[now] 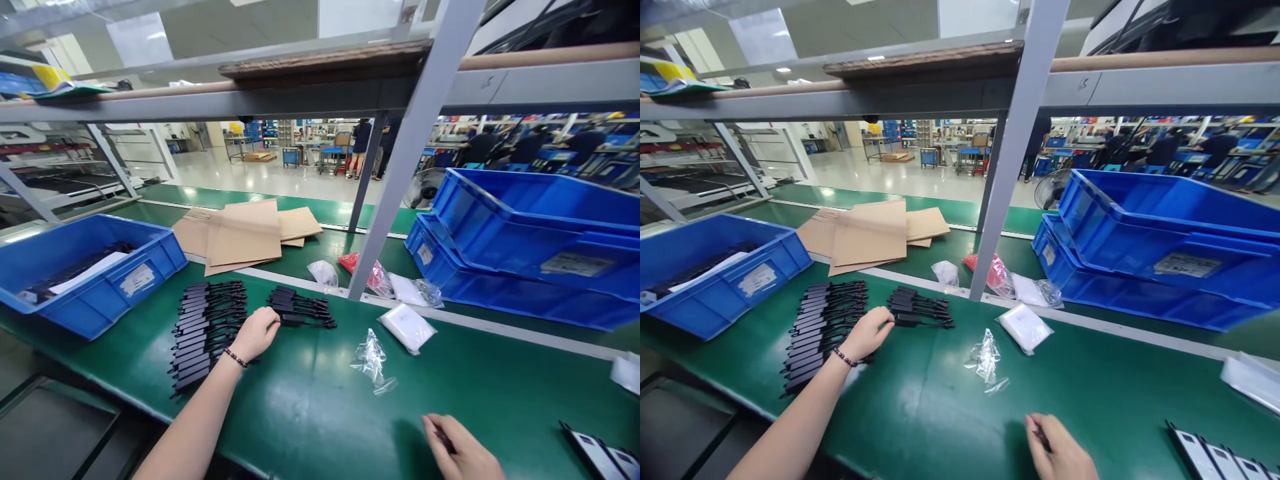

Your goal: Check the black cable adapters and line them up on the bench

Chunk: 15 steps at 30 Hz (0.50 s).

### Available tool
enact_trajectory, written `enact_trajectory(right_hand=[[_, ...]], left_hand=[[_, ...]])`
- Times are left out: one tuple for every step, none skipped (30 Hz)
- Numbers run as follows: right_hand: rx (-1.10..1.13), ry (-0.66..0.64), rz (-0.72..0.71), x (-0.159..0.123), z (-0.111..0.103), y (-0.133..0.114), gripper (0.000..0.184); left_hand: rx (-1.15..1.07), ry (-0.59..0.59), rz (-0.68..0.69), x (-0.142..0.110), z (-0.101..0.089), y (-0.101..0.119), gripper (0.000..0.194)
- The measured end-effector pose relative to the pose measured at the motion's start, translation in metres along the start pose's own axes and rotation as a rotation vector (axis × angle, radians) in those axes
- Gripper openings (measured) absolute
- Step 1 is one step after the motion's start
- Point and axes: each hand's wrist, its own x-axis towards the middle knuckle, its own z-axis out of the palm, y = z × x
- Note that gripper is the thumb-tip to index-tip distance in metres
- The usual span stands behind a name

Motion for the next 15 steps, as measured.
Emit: enact_trajectory(right_hand=[[0.039,-0.001,-0.052,0.002,0.004,-0.012,0.022],[0.094,0.0,-0.095,0.004,0.008,-0.026,0.02],[0.159,0.001,-0.125,0.007,0.012,-0.04,0.019],[0.229,-0.003,-0.145,0.009,0.016,-0.055,0.018],[0.302,-0.014,-0.169,0.011,0.02,-0.069,0.018],[0.36,-0.043,-0.197,0.012,0.025,-0.082,0.019],[0.403,-0.092,-0.214,0.013,0.029,-0.093,0.022],[0.435,-0.154,-0.228,0.014,0.033,-0.102,0.024],[0.451,-0.219,-0.229,0.014,0.035,-0.109,0.025],[0.457,-0.278,-0.219,0.014,0.038,-0.114,0.025],[0.453,-0.323,-0.204,0.013,0.039,-0.117,0.025],[0.441,-0.35,-0.185,0.012,0.039,-0.118,0.025],[0.423,-0.362,-0.165,0.011,0.04,-0.118,0.025],[0.401,-0.368,-0.148,0.01,0.04,-0.117,0.025],[0.378,-0.368,-0.138,0.009,0.04,-0.115,0.024]], left_hand=[[-0.087,0.036,0.037,-0.003,-0.007,0.01,0.02],[-0.187,0.076,0.069,-0.007,-0.015,0.021,0.019],[-0.277,0.105,0.097,-0.01,-0.021,0.033,0.018],[-0.355,0.116,0.117,-0.012,-0.026,0.045,0.016],[-0.415,0.105,0.131,-0.014,-0.03,0.056,0.015],[-0.467,0.08,0.14,-0.015,-0.031,0.066,0.014],[-0.516,0.045,0.144,-0.015,-0.031,0.075,0.013],[-0.559,0.009,0.145,-0.014,-0.028,0.083,0.013],[-0.596,-0.023,0.141,-0.013,-0.024,0.089,0.013],[-0.628,-0.047,0.133,-0.012,-0.019,0.093,0.013],[-0.656,-0.064,0.121,-0.01,-0.014,0.096,0.013],[-0.683,-0.079,0.104,-0.008,-0.008,0.098,0.013],[-0.712,-0.094,0.084,-0.007,-0.002,0.099,0.013],[-0.746,-0.11,0.065,-0.005,0.003,0.099,0.014],[-0.786,-0.127,0.048,-0.003,0.008,0.099,0.014]])
